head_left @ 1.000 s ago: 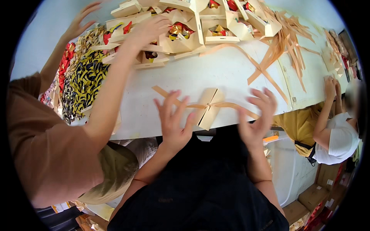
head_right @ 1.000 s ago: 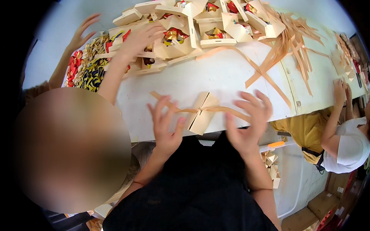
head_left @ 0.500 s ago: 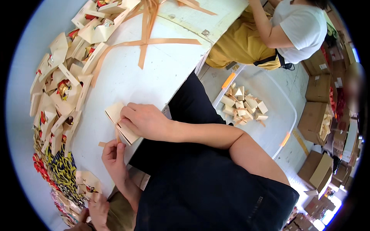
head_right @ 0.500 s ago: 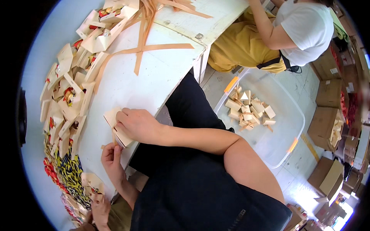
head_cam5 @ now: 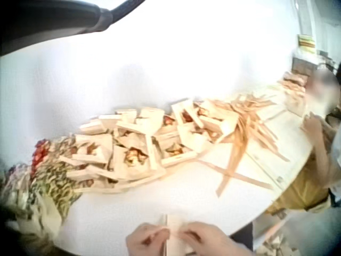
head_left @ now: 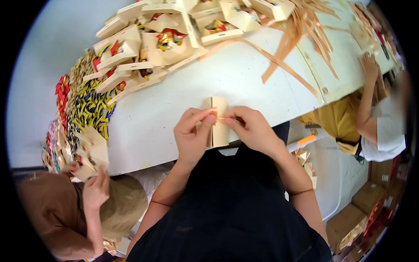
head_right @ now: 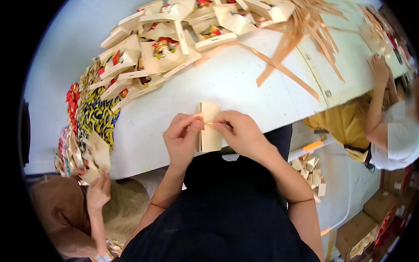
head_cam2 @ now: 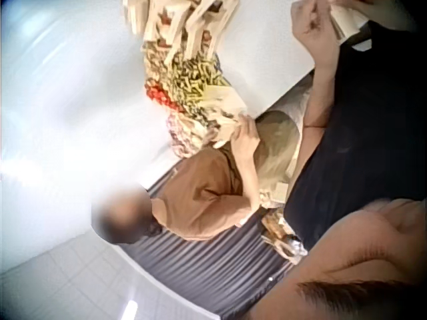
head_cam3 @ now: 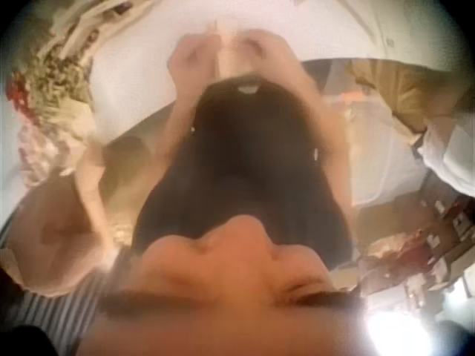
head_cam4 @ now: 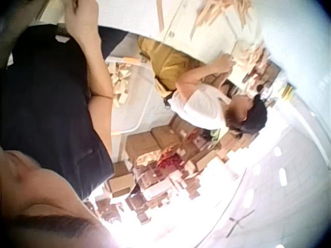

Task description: The person sits at a table and repeatedly ties small, open cardboard boxes containing wrapped candies with a beige ribbon. They pick up a box, wrap the ribbon around it, and tie a knot to secure it before moving to the next box. The process is repeated continuously throughout the clip.

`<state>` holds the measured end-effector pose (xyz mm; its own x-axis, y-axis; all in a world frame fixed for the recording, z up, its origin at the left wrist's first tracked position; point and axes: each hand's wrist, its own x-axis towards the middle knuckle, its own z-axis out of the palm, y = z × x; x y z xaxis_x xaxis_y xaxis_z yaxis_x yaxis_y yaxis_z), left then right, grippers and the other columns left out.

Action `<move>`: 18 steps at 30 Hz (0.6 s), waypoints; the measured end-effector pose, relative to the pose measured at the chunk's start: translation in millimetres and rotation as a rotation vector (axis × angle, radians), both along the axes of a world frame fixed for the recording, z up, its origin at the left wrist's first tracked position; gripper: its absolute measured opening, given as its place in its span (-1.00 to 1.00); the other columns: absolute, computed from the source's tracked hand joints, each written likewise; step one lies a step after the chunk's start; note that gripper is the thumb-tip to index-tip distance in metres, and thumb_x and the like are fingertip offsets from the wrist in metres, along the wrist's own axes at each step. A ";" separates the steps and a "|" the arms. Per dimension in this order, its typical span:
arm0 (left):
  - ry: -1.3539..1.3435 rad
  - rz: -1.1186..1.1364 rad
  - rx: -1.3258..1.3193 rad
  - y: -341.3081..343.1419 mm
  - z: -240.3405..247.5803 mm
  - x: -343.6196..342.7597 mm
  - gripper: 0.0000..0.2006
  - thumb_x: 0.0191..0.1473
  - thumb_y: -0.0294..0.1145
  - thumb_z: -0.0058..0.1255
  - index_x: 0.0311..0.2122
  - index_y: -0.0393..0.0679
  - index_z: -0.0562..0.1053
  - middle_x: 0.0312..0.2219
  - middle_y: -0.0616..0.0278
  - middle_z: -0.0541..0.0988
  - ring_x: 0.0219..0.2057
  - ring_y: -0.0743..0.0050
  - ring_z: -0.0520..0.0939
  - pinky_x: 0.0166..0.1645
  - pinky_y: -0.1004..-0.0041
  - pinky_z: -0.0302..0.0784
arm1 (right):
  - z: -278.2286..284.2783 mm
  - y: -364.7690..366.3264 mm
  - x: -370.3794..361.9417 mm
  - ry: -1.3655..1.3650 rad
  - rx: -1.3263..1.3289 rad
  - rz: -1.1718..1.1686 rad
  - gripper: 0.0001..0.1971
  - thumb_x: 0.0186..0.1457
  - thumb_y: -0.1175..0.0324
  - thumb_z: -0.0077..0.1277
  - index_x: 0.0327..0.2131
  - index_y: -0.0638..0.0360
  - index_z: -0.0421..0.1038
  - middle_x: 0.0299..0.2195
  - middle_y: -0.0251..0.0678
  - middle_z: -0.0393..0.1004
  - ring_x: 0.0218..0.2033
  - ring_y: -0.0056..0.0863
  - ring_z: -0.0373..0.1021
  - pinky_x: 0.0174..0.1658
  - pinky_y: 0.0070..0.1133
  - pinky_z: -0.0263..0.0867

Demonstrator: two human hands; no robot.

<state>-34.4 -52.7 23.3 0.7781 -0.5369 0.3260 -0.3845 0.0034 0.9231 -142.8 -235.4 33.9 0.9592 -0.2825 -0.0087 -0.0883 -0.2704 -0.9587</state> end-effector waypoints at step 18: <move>0.661 -0.136 -0.226 8.1 19.0 12.7 -0.82 0.32 -0.60 0.19 -0.05 -0.23 0.44 -0.27 0.24 0.75 -0.18 0.60 0.72 -0.01 0.51 0.61 | 36.4 28.9 2.0 -0.018 -0.145 -0.143 -0.85 0.23 0.46 0.27 -0.19 0.35 0.65 -0.51 -0.18 0.57 -0.56 -0.39 0.48 -0.40 -0.51 0.40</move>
